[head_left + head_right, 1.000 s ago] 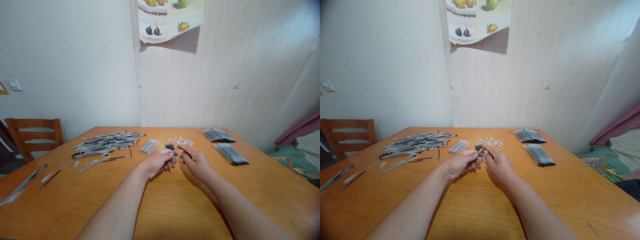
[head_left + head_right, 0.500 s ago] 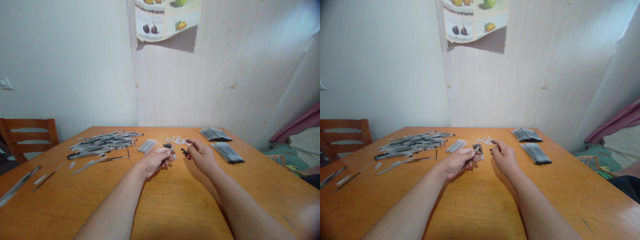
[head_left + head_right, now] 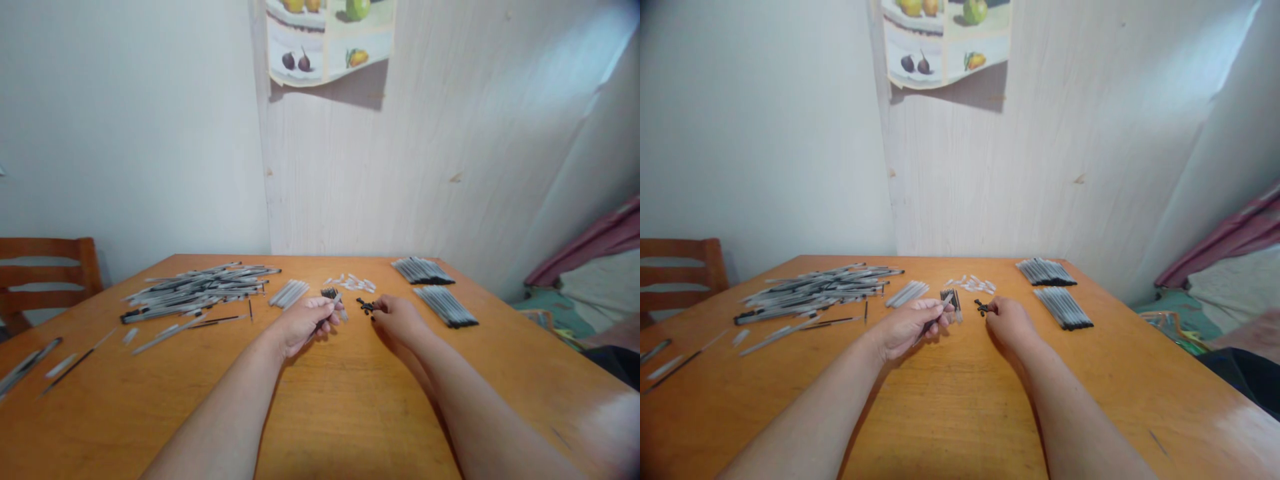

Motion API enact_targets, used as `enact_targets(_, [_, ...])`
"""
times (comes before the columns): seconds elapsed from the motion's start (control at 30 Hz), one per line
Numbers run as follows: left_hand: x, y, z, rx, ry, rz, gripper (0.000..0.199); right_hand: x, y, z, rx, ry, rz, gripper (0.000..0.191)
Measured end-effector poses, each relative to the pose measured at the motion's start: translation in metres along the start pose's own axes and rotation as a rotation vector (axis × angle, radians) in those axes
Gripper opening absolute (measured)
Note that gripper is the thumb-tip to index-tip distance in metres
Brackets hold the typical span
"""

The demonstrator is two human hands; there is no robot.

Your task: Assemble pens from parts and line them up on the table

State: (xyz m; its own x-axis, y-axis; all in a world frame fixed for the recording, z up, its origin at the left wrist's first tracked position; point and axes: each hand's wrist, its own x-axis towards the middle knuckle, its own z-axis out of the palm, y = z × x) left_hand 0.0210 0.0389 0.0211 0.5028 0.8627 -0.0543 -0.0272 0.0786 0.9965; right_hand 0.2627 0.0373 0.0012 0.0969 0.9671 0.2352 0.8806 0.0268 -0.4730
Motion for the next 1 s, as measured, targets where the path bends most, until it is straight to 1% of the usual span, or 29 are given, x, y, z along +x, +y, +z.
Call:
enact_targets(0.33, [-0.002, 0.001, 0.001, 0.027, 0.008, -0.004, 0.027, -0.003, -0.002, 0.004, -0.098, -0.057, 0.009, 0.013])
enact_targets(0.53, [-0.002, 0.001, 0.000, 0.047, 0.005, -0.009, 0.027, -0.004, -0.004, 0.005, -0.105, -0.056, 0.025, 0.011])
enact_targets(0.6, [-0.002, 0.001, 0.000, 0.057, 0.001, -0.017, 0.028, -0.005, -0.007, 0.003, -0.077, -0.035, 0.034, 0.010])
enact_targets(0.67, [-0.002, 0.000, -0.001, 0.061, -0.003, -0.018, 0.029, -0.007, -0.011, 0.000, -0.004, 0.003, 0.017, 0.009])
enact_targets(0.77, [-0.002, -0.001, -0.001, 0.071, -0.013, -0.012, 0.032, -0.009, -0.019, -0.006, 0.186, 0.040, -0.042, 0.007])
enact_targets(0.87, [-0.003, -0.001, 0.000, 0.095, -0.035, -0.011, 0.036, -0.013, -0.027, -0.012, 0.467, 0.010, -0.061, 0.006])
enact_targets(1.0, [-0.005, 0.000, 0.002, 0.100, -0.068, -0.016, 0.039, -0.018, -0.036, -0.017, 0.830, -0.064, -0.036, 0.016])
